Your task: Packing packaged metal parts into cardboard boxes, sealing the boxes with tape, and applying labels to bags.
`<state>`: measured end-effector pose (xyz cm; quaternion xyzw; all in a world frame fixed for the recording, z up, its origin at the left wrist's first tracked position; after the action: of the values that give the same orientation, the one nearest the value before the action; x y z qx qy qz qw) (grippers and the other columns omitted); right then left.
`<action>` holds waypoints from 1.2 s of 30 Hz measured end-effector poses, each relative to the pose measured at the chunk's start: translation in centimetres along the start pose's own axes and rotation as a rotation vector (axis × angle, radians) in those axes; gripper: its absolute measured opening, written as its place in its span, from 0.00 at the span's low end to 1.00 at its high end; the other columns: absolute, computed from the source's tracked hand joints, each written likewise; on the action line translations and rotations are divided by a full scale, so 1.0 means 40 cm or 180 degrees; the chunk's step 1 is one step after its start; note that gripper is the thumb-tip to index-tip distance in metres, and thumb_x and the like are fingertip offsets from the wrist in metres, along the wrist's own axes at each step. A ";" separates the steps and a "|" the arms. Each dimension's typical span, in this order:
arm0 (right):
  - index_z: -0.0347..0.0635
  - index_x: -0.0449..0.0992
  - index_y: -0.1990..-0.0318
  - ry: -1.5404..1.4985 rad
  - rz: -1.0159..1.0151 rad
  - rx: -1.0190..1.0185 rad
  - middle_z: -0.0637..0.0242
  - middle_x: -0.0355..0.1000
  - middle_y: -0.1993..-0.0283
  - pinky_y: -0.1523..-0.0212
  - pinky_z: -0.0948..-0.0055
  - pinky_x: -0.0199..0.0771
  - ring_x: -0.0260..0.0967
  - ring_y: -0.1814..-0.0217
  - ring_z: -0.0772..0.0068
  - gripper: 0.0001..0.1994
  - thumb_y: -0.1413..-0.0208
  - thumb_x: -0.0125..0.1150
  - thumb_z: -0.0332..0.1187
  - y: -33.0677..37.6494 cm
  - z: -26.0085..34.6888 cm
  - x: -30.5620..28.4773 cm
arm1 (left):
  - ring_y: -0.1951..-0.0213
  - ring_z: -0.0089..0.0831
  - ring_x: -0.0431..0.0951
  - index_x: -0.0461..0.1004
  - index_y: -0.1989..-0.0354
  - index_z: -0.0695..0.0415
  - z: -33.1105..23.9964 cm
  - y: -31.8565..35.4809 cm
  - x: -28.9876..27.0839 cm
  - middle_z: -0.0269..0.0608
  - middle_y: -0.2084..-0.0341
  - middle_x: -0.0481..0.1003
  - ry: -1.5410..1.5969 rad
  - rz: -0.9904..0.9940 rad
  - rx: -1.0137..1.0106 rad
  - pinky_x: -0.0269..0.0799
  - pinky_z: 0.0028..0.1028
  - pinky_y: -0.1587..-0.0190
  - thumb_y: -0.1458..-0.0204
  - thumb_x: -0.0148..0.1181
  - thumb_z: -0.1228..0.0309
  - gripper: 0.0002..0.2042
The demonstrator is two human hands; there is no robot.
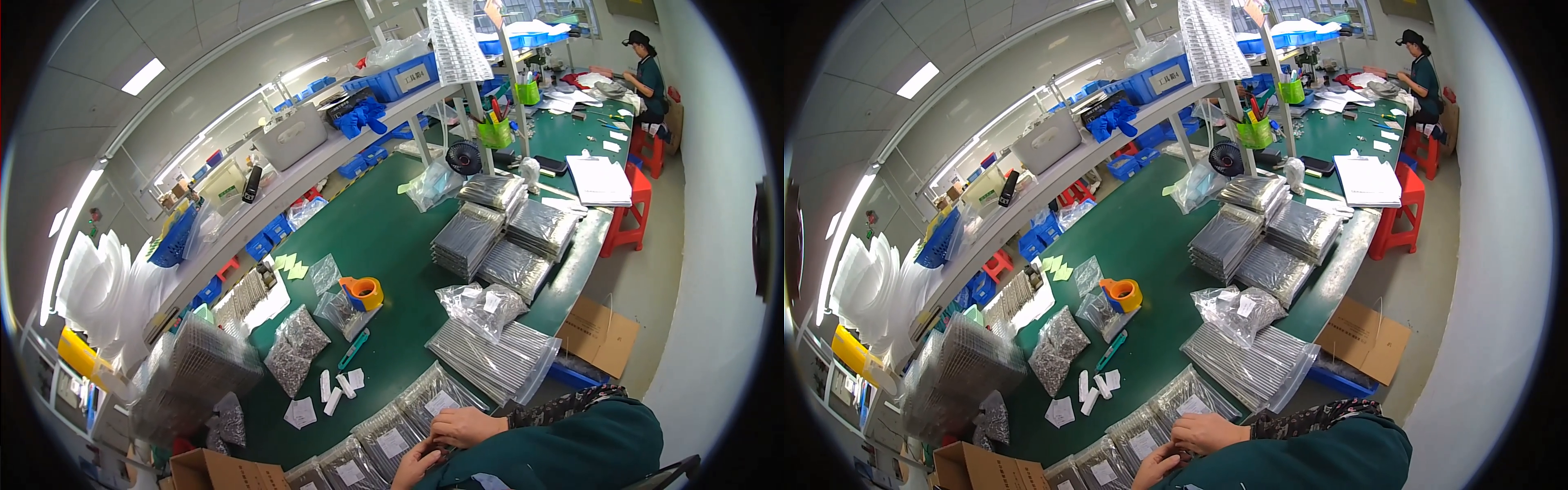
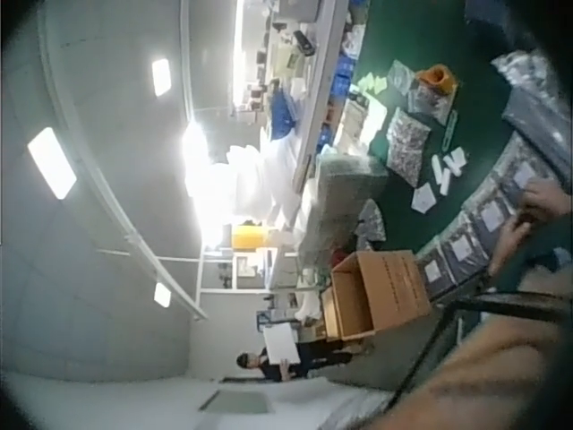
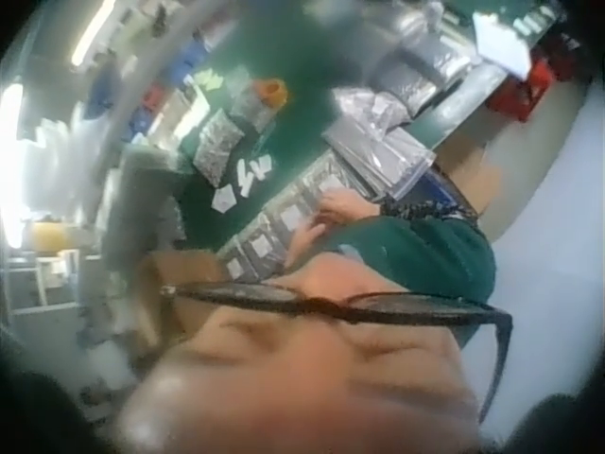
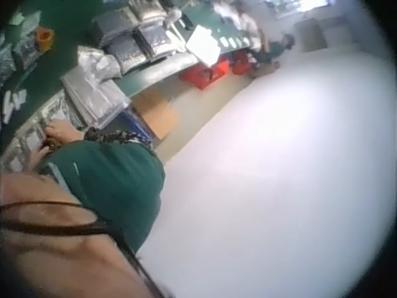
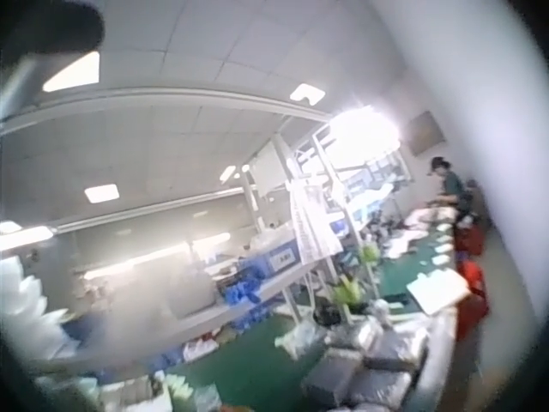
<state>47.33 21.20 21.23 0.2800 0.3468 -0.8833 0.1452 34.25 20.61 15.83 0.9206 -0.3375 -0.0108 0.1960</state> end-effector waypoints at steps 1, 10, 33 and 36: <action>0.43 0.67 0.70 -0.0002 0.0024 0.0025 0.68 0.63 0.71 0.71 0.74 0.67 0.64 0.66 0.67 0.05 0.57 0.54 0.29 -0.001 0.001 -0.002 | 0.56 0.26 0.66 0.64 0.51 0.61 -0.005 0.001 0.005 0.36 0.58 0.68 -0.0020 0.0025 -0.0124 0.61 0.25 0.53 0.49 0.50 0.70 0.17; 0.43 0.67 0.70 0.0001 0.0083 0.0106 0.68 0.64 0.71 0.71 0.73 0.68 0.65 0.65 0.67 0.06 0.58 0.54 0.29 -0.002 -0.003 0.007 | 0.56 0.26 0.66 0.64 0.50 0.62 -0.003 0.004 0.009 0.37 0.58 0.68 0.0187 0.0099 -0.0050 0.60 0.25 0.52 0.50 0.49 0.70 0.18; 0.44 0.68 0.64 -0.0079 0.0349 0.0064 0.69 0.63 0.65 0.69 0.73 0.70 0.64 0.61 0.67 0.09 0.56 0.52 0.29 0.004 0.004 0.017 | 0.62 0.24 0.68 0.68 0.56 0.62 -0.036 0.030 0.028 0.36 0.65 0.71 0.0031 -0.0161 -0.0006 0.62 0.23 0.56 0.50 0.49 0.69 0.15; 0.42 0.69 0.66 -0.0133 0.0406 0.0059 0.67 0.65 0.65 0.69 0.72 0.69 0.65 0.61 0.67 0.07 0.53 0.55 0.30 0.004 0.010 0.013 | 0.61 0.24 0.68 0.68 0.55 0.62 -0.011 0.032 0.017 0.36 0.64 0.70 -0.0016 -0.0287 -0.0265 0.62 0.23 0.56 0.50 0.49 0.69 0.15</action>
<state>46.82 20.79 21.06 0.2844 0.3170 -0.8811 0.2058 34.06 19.48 16.80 0.9259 -0.2954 -0.0360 0.2326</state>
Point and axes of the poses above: each hand's wrist, its own y-axis away from the middle knuckle, its own x-axis out of the palm, z = x × y, the point moved 6 cm from there along -y, towards the middle knuckle
